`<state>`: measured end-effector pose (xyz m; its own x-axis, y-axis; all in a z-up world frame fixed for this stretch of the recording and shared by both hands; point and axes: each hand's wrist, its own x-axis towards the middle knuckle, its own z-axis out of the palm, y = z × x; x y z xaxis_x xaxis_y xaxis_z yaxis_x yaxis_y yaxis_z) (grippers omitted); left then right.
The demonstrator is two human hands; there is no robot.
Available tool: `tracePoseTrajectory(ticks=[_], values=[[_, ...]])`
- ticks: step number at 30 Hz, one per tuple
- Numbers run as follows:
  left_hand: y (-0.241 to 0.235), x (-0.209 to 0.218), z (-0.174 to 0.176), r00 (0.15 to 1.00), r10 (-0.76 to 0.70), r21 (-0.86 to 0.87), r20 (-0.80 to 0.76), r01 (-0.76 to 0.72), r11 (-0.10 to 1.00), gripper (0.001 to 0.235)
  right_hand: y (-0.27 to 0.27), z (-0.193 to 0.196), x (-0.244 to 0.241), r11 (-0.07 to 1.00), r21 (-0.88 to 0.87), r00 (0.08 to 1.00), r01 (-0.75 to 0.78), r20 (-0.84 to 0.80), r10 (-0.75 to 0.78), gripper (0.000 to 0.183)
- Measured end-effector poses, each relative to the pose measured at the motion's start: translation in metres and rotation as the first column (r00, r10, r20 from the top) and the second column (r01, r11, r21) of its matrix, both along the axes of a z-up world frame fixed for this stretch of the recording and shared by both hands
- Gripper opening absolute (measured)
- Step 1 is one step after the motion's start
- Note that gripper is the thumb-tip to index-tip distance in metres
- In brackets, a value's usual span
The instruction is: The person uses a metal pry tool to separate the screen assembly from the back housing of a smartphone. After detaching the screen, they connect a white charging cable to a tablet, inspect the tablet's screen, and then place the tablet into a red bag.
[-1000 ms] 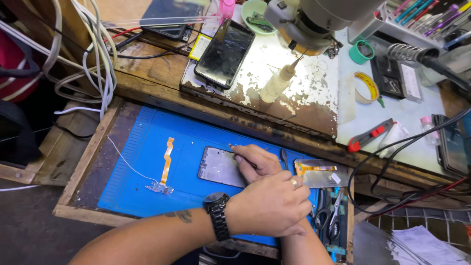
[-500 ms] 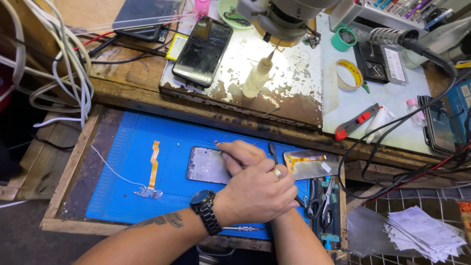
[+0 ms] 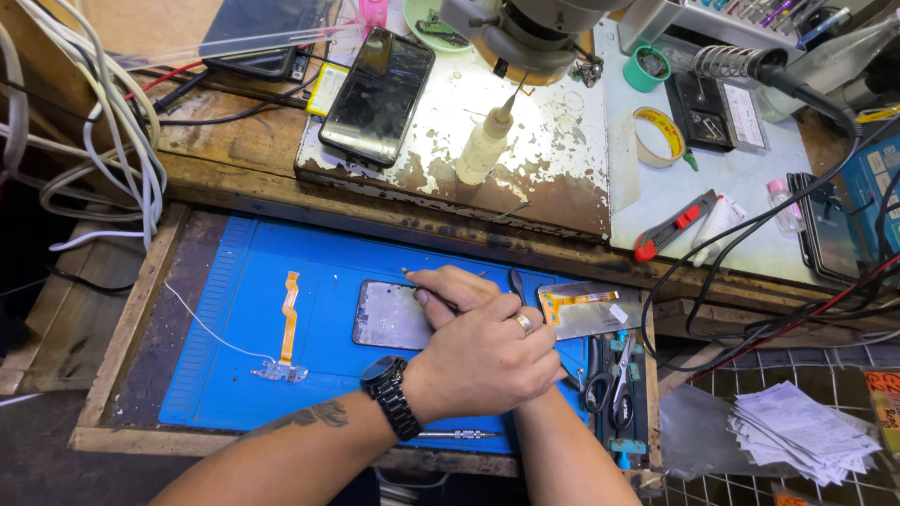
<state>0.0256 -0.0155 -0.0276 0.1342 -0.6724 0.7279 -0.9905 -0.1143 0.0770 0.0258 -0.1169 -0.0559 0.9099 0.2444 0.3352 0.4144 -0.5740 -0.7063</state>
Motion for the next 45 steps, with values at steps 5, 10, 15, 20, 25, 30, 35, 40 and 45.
tracePoseTrajectory(ticks=[5,10,15,20,25,30,35,40,45], values=[[0.006,0.003,0.003,1.000,-0.020,-0.090,-0.004,0.019,0.996,0.028,-0.003,0.001,0.002,0.997,0.013,0.997,0.073,-0.016,-0.073,0.022],[0.026,0.027,0.007,0.993,0.011,-0.258,-0.118,-0.041,0.965,0.026,-0.030,-0.008,0.001,0.953,0.269,0.973,0.138,-0.219,-0.079,0.023],[0.054,0.074,0.014,0.913,0.248,0.108,-0.325,-0.224,0.969,0.021,-0.045,-0.021,0.009,0.829,0.513,0.926,0.222,-0.376,-0.015,0.019],[0.080,0.094,0.009,0.790,0.378,0.404,-0.482,-0.183,0.896,0.023,-0.066,-0.016,0.008,0.797,0.514,0.913,0.317,-0.392,-0.111,0.012],[0.071,0.090,-0.008,0.795,0.406,0.566,-0.450,-0.098,0.819,0.016,-0.079,-0.002,0.008,0.800,0.517,0.906,0.306,-0.415,-0.078,0.011],[0.060,0.083,-0.019,0.815,0.423,0.600,-0.396,-0.119,0.791,0.012,-0.085,0.006,0.007,0.871,0.397,0.888,0.289,-0.451,-0.089,0.012],[0.055,0.081,-0.021,0.821,0.394,0.573,-0.414,-0.102,0.813,0.014,-0.091,0.007,0.004,0.890,0.361,0.883,0.281,-0.461,-0.092,0.012],[0.057,0.083,-0.019,0.815,0.405,0.605,-0.414,-0.086,0.792,0.015,-0.097,0.008,0.004,0.840,0.434,0.868,0.327,-0.490,-0.085,0.014],[0.056,0.082,-0.019,0.805,0.411,0.630,-0.429,-0.059,0.774,0.016,-0.102,0.007,0.003,0.813,0.458,0.840,0.360,-0.538,-0.069,0.019]])
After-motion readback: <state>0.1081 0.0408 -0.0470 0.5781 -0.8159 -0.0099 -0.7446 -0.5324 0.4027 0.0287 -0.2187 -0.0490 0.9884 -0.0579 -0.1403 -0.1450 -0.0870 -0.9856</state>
